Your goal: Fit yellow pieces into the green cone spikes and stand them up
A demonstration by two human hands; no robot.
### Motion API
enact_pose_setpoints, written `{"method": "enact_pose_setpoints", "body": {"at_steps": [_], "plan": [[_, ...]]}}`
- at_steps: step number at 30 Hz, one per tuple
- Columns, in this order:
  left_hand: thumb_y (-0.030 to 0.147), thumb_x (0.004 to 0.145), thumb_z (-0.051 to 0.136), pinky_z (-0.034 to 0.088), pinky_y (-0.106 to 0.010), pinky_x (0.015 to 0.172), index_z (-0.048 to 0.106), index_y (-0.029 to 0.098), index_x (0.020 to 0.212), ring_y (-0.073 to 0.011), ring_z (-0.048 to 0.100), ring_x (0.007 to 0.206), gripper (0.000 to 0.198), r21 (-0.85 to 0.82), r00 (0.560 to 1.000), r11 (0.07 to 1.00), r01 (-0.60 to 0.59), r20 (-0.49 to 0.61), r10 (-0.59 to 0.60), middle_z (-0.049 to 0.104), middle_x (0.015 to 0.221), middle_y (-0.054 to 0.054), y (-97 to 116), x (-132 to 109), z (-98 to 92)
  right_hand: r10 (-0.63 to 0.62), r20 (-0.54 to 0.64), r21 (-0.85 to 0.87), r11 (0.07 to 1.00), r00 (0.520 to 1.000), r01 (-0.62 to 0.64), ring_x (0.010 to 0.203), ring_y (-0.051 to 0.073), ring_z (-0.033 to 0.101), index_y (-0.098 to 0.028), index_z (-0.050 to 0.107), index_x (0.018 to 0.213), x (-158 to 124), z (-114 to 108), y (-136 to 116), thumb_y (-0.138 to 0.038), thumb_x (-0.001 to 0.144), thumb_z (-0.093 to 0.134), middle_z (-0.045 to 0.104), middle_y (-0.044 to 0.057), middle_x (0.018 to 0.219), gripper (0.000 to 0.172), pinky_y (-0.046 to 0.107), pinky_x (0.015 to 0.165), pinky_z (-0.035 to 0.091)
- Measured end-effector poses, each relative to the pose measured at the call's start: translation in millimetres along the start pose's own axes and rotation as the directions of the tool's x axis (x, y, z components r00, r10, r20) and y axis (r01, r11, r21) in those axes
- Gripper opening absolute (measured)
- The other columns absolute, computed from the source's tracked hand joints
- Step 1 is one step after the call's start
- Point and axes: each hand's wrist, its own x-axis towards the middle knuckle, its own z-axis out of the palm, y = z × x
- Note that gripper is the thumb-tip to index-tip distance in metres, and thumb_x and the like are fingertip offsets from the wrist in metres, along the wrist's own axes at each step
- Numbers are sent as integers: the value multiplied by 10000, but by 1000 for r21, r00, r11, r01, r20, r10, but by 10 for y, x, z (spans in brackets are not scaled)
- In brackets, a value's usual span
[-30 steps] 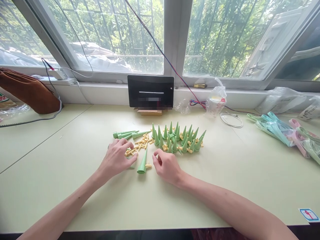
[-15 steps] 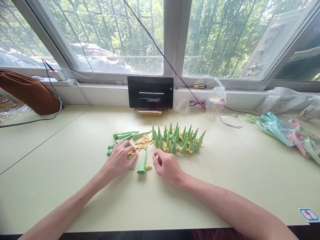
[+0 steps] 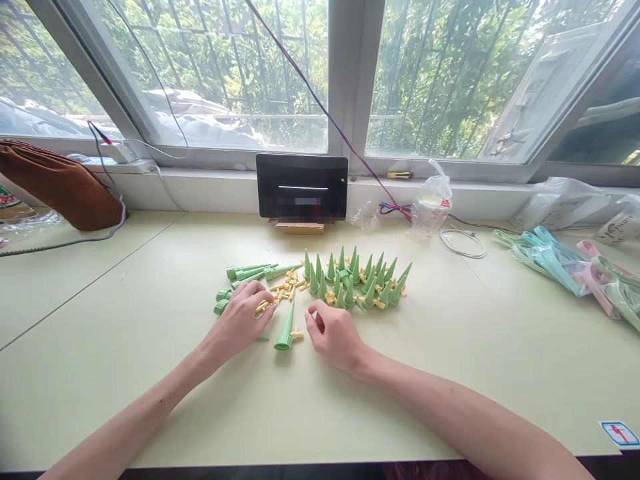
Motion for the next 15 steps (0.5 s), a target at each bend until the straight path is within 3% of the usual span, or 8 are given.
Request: {"method": "enact_pose_setpoints", "body": {"at_steps": [8,15], "plan": [[188,886,554,473,-427,843,585,176,791,-238,554,867,100,-12,996,998,63,64,-62,612,896,-53,5,9,5,1,1,0,1000,1000,-1,464,96,389,-200,523,845,10,1,-10,-239,959,494,421,-76,535,125,222,492,292],[190,895,557,474,-423,837,564,182,801,-246,574,867,94,-20,998,998,63,20,-62,637,894,-56,11,25,-19,1,0,1,1000,1000,-1,467,98,396,-202,526,847,1,-2,-2,-237,960,494,430,-75,539,122,224,492,293]]}}
